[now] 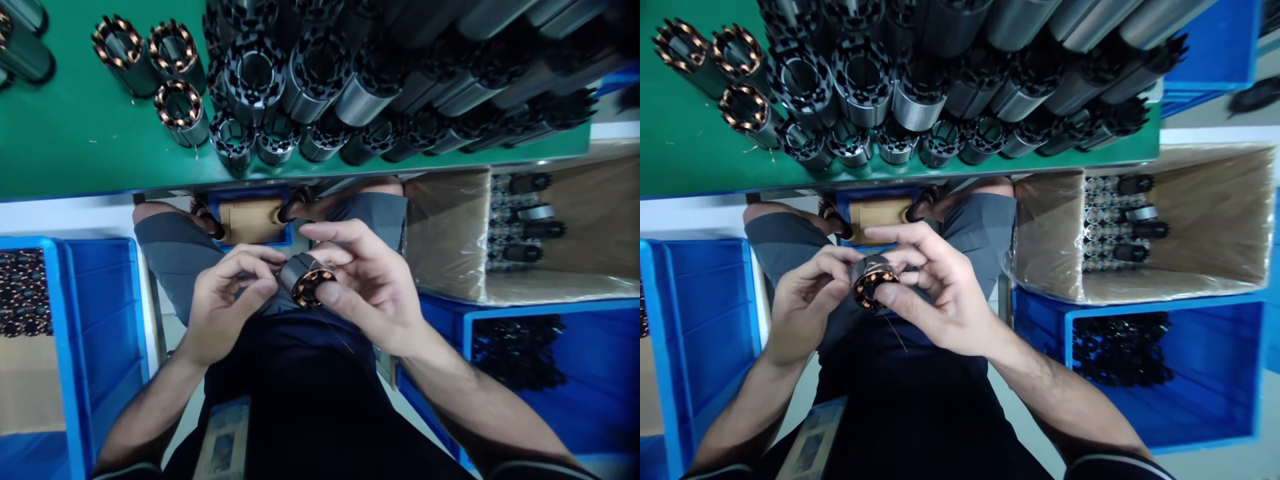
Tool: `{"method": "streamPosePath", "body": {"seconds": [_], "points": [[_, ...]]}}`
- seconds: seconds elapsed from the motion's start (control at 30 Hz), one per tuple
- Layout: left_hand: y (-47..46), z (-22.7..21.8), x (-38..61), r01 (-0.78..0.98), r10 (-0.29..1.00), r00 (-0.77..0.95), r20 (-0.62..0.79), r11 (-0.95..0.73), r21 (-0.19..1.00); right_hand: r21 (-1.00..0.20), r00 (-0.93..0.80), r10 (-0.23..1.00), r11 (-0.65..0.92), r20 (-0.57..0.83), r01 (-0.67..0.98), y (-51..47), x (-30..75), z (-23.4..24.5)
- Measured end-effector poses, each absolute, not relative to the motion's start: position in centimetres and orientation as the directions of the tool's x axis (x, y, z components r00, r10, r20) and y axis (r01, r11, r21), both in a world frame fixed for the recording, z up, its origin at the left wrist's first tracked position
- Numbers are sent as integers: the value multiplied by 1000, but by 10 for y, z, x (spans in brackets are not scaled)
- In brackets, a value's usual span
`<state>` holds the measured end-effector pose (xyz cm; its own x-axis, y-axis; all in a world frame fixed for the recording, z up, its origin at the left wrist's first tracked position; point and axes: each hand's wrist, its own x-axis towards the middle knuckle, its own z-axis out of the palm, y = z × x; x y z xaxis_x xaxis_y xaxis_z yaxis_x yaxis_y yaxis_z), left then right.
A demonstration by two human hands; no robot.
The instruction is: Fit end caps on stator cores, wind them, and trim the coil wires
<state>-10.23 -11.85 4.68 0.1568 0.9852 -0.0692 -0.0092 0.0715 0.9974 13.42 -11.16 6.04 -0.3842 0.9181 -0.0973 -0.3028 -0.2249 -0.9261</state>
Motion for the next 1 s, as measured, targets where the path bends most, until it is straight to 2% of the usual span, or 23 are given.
{"method": "streamPosePath", "body": {"seconds": [0.1, 0.2, 0.3, 0.37, 0.47, 0.53, 0.6, 0.7, 0.77, 0.8, 0.9, 1.0], "points": [[-120, 40, -110, -15, 980, 134, -147, 150, 989, -974, -437, 898, -138, -47, -180, -114, 143, 60], [-118, 55, -115, 104, 972, 231, -42, 19, 994, -1000, -454, 891, 2, -6, 16, -114, 146, 60], [-115, 73, -115, 193, 952, 305, 15, -78, 978, -991, -450, 892, 90, 34, 102, -112, 147, 60], [-115, 74, -114, 197, 944, 328, -34, -33, 980, -991, -447, 893, 102, 55, 81, -112, 148, 59], [-117, 53, -115, 101, 907, 384, -174, 146, 984, -997, -459, 887, 18, 53, -81, -116, 151, 57], [-119, 35, -117, 74, 905, 334, -263, 253, 965, -979, -448, 894, -77, 16, -189, -119, 152, 57], [-121, 25, -120, 79, 936, 218, -278, 267, 960, -969, -427, 904, -132, -30, -210, -121, 153, 58], [-124, 38, -121, 103, 981, 188, -46, 27, 994, -979, -418, 907, -133, -57, -156, -121, 150, 60], [-126, 57, -118, 207, 951, 270, 150, -209, 956, -982, -435, 898, -139, -70, -130, -119, 146, 60], [-126, 66, -116, 275, 929, 310, 205, -294, 915, -983, -450, 890, -143, -75, -119, -118, 143, 61], [-126, 81, -109, 393, 903, 360, 235, -375, 839, -990, -462, 883, -125, -82, -64, -114, 138, 62], [-126, 77, -106, 405, 900, 353, 256, -394, 825, -1000, -359, 933, 18, 16, 2, -109, 138, 63]]}}
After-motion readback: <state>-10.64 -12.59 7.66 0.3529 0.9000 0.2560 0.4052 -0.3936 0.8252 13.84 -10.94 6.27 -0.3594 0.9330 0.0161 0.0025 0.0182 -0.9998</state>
